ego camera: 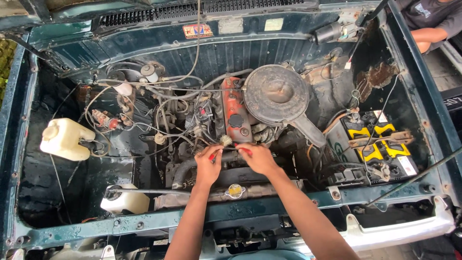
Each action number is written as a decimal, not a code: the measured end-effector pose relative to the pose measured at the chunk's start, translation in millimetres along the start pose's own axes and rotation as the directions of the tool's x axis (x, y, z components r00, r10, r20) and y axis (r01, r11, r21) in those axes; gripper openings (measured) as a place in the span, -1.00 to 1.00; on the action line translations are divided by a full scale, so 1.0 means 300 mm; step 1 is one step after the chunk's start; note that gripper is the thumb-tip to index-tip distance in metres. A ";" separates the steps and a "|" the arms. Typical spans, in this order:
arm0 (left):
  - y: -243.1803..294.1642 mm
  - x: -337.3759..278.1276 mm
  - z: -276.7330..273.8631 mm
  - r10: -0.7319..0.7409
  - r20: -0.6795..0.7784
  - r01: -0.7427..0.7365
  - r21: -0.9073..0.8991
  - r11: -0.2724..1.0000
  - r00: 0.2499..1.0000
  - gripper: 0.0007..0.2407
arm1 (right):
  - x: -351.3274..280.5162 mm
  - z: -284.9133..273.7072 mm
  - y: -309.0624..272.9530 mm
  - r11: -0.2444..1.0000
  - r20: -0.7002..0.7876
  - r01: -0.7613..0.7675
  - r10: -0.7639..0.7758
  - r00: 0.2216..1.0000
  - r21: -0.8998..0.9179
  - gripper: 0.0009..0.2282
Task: The person scrubs the car engine bay with a brush and a red-handled tool, focusing on the valve cover and surrounding hoses. They move the tools across various surfaces to remove grime and dirt from the engine components.
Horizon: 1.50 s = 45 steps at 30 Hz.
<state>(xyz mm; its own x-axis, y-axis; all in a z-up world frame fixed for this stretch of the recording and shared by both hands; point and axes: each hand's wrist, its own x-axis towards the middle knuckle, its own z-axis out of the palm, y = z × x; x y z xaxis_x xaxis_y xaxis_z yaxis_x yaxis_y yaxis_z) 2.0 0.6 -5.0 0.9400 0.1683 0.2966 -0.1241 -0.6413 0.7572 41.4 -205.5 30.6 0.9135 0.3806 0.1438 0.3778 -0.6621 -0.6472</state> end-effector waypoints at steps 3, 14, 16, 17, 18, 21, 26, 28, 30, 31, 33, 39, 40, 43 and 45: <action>0.021 0.005 -0.019 -0.008 -0.015 0.007 -0.065 0.998 1.000 -0.88 | 0.012 -0.043 0.029 0.984 0.067 -0.163 0.168 0.983 -0.071 -0.76; 0.029 0.005 -0.018 0.011 0.026 -0.009 -0.063 0.998 1.000 -0.87 | 0.001 0.065 0.095 0.945 -0.102 0.097 -0.135 0.986 -0.311 -0.88; 0.020 0.006 -0.007 0.028 0.000 -0.028 -0.042 0.999 1.000 -0.88 | 0.008 0.100 0.090 0.939 -0.080 0.182 -0.213 0.974 -0.293 -0.90; 0.013 0.006 -0.005 0.042 -0.027 -0.043 -0.019 0.999 0.999 -0.90 | 0.013 0.120 0.085 0.925 -0.055 0.267 -0.292 0.955 -0.271 -0.93; 0.009 0.007 -0.003 0.042 -0.027 -0.043 -0.018 0.999 0.999 -0.90 | 0.012 0.091 0.073 0.925 -0.055 0.268 -0.292 0.955 -0.270 -0.93; -0.002 0.005 -0.001 0.024 -0.047 -0.025 -0.031 0.999 0.999 -0.89 | 0.002 -0.002 0.015 0.984 0.022 0.176 -0.175 0.984 -0.011 -0.83; 0.009 -0.003 -0.012 0.027 -0.086 -0.029 -0.030 0.999 0.996 -0.90 | 0.015 -0.077 -0.013 0.913 -0.053 -0.366 0.363 0.930 -0.181 -0.70; 0.028 0.003 -0.020 0.010 -0.067 -0.013 -0.050 0.999 0.998 -0.89 | 0.020 -0.057 0.090 0.890 -0.140 -0.352 0.325 0.935 -0.291 -0.70; 0.036 0.002 -0.028 -0.003 -0.041 0.000 -0.071 0.997 0.999 -0.88 | 0.019 -0.025 0.152 0.850 -0.225 -0.351 0.281 0.933 -0.394 -0.67; 0.036 -0.001 -0.031 0.002 -0.034 -0.005 -0.082 0.997 0.999 -0.87 | 0.019 -0.006 0.164 0.875 -0.202 -0.294 0.230 0.952 -0.385 -0.68; 0.035 0.003 -0.022 0.016 -0.028 -0.018 -0.098 0.995 0.999 -0.87 | 0.017 0.029 0.170 0.895 -0.189 -0.237 0.176 0.966 -0.379 -0.70; 0.023 0.009 -0.019 -0.023 -0.028 0.021 -0.063 0.998 0.999 -0.87 | 0.036 0.073 -0.039 0.954 0.059 0.235 -0.228 0.972 -0.186 -0.84; 0.017 0.004 -0.016 -0.020 -0.046 0.019 -0.028 0.999 0.999 -0.89 | 0.043 0.084 -0.040 0.973 0.086 0.181 -0.169 0.982 -0.146 -0.82; 0.028 -0.007 -0.037 -0.024 -0.064 0.022 -0.034 0.999 0.998 -0.90 | 0.053 0.054 -0.076 0.995 0.135 0.017 -0.004 0.991 -0.094 -0.80; 0.035 0.007 -0.042 -0.029 -0.058 0.024 -0.082 0.996 0.998 -0.89 | 0.057 -0.027 -0.126 0.991 0.152 -0.098 0.111 0.982 -0.089 -0.79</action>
<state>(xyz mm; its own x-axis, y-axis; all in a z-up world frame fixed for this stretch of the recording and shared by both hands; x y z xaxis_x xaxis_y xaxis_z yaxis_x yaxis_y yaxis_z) -1.4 3.6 10.7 0.9233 0.2294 0.3079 -0.1274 -0.5735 0.8092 43.8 -179.3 63.6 0.9162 0.3983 -0.0443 0.2981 -0.7511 -0.5891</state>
